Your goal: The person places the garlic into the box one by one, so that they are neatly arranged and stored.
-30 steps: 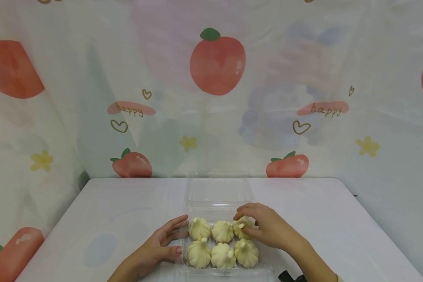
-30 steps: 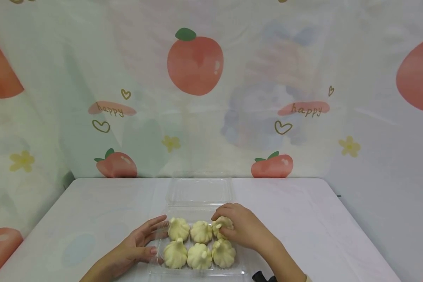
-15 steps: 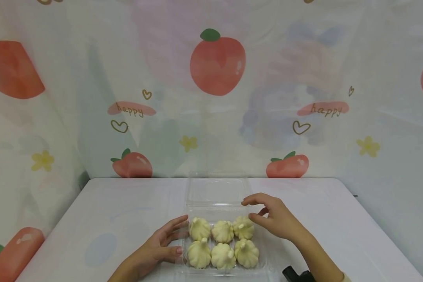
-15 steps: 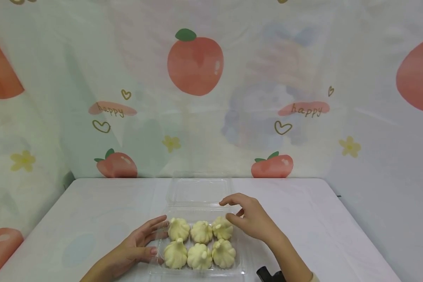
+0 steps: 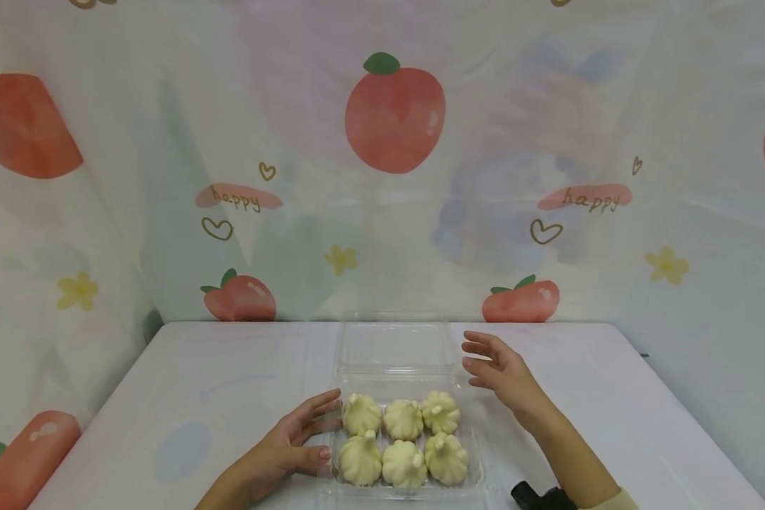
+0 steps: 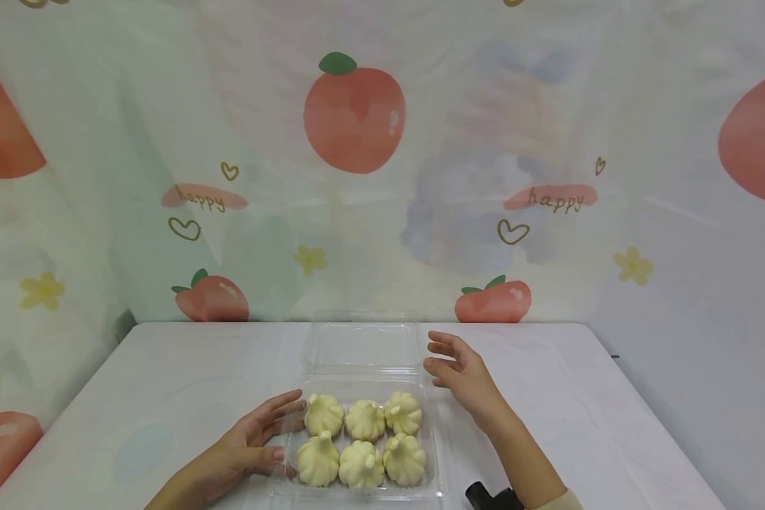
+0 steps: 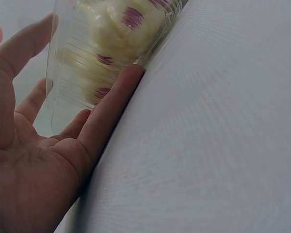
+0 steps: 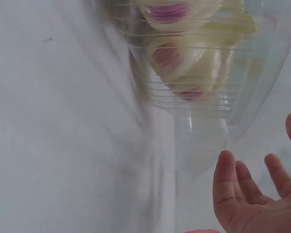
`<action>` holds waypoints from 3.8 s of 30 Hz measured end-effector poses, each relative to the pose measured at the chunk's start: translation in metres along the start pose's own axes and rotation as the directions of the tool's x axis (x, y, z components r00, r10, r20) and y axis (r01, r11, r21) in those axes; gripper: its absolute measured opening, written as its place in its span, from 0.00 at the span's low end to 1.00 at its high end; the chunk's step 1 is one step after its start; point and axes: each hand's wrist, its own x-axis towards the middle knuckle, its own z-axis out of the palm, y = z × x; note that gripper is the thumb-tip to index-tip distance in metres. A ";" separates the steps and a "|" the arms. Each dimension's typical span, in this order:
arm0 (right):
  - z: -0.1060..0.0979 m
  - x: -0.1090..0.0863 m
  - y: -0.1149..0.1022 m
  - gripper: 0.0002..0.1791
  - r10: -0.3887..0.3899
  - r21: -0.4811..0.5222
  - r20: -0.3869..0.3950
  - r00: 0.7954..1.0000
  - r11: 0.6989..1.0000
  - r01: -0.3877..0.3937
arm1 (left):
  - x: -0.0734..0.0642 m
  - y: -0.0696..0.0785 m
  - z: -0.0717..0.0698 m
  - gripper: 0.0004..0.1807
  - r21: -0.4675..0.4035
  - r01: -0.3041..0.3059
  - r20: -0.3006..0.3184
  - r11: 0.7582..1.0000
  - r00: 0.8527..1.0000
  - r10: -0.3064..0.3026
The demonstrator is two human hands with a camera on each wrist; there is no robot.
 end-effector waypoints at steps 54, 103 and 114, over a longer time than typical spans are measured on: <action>0.011 0.003 0.009 0.28 -0.050 0.245 -0.138 0.989 0.966 0.083 | 0.002 0.000 0.000 0.42 -0.019 -0.002 -0.002 1.000 1.000 0.002; -0.014 -0.001 0.017 0.13 -0.329 -0.179 0.117 0.937 0.921 0.346 | 0.005 0.001 0.002 0.32 -0.125 0.019 -0.040 0.992 0.999 -0.025; -0.017 -0.002 0.018 0.22 -0.338 -0.281 0.199 0.920 0.879 0.384 | 0.004 -0.001 0.001 0.39 -0.072 0.061 -0.091 0.996 0.994 -0.067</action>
